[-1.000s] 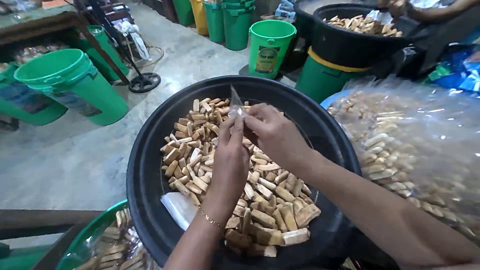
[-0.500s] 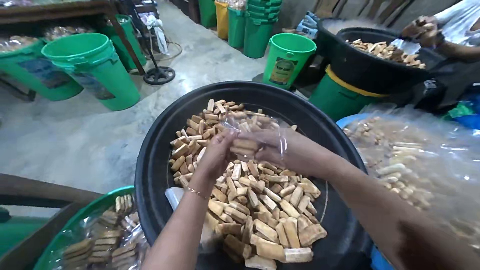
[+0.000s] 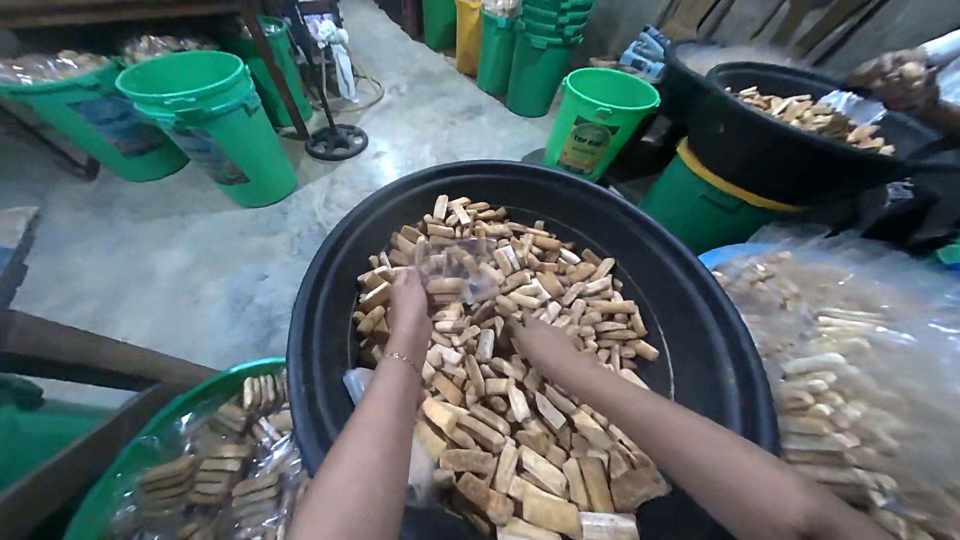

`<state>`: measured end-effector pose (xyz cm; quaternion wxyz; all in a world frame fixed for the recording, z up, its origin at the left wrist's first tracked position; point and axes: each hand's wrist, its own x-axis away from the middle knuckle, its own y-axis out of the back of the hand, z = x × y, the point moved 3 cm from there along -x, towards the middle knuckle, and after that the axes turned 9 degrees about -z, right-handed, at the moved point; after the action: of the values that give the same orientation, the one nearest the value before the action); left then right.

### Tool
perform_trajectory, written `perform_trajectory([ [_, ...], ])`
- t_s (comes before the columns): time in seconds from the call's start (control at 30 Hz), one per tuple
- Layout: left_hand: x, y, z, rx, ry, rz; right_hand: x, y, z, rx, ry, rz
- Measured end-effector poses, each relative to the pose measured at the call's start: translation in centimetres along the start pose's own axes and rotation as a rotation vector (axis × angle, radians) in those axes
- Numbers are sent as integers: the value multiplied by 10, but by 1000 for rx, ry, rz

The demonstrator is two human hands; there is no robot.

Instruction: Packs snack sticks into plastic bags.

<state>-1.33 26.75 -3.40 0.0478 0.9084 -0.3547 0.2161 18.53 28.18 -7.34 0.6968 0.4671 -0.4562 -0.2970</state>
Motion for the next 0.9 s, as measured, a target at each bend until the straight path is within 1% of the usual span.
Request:
perform_trajectory([
  [0.07,4,-4,-2,14,38,28,6,4,-2,-62,15,-15],
  [0.1,6,-5,-2,33,62,35,11,12,-4,-150,12,-44],
  [0.13,7,-5,-3,53,85,36,18,24,-7,-289,11,-126],
  [0.17,9,-6,-4,72,105,39,29,38,-11,-433,47,-289],
  [0.27,19,-10,-7,83,131,86,65,71,-14,-723,318,-1005],
  [0.3,24,-12,-7,63,128,111,73,79,-13,-765,402,-1153],
  [0.37,39,-18,-8,1,114,187,77,84,-10,-756,474,-1305],
  [0.43,52,-22,-8,-6,116,318,68,82,-8,-656,492,-1347],
  [0.5,66,-22,-12,43,109,510,57,79,-7,-647,516,-1284],
  [0.57,72,-21,-19,119,64,719,54,83,-7,-709,537,-1184],
  [0.6,73,-21,-21,153,40,752,53,85,-7,-726,559,-1147],
  [0.63,73,-22,-20,180,25,715,53,87,-5,-731,587,-1103],
  [0.7,66,-20,-14,197,-7,564,49,86,0,-750,634,-1007],
  [0.73,58,-17,-12,196,-34,487,44,83,0,-765,602,-936],
  [0.77,48,-13,-13,198,-61,404,37,80,0,-753,507,-845],
  [0.8,37,-7,-14,206,-81,322,27,74,-1,-692,366,-698],
  [0.83,26,-1,-16,212,-99,226,15,67,0,-550,220,-473],
  [0.87,18,4,-17,208,-117,134,2,59,3,-361,93,-229],
  [0.9,12,8,-18,199,-135,60,-9,45,7,-168,9,-82],
])
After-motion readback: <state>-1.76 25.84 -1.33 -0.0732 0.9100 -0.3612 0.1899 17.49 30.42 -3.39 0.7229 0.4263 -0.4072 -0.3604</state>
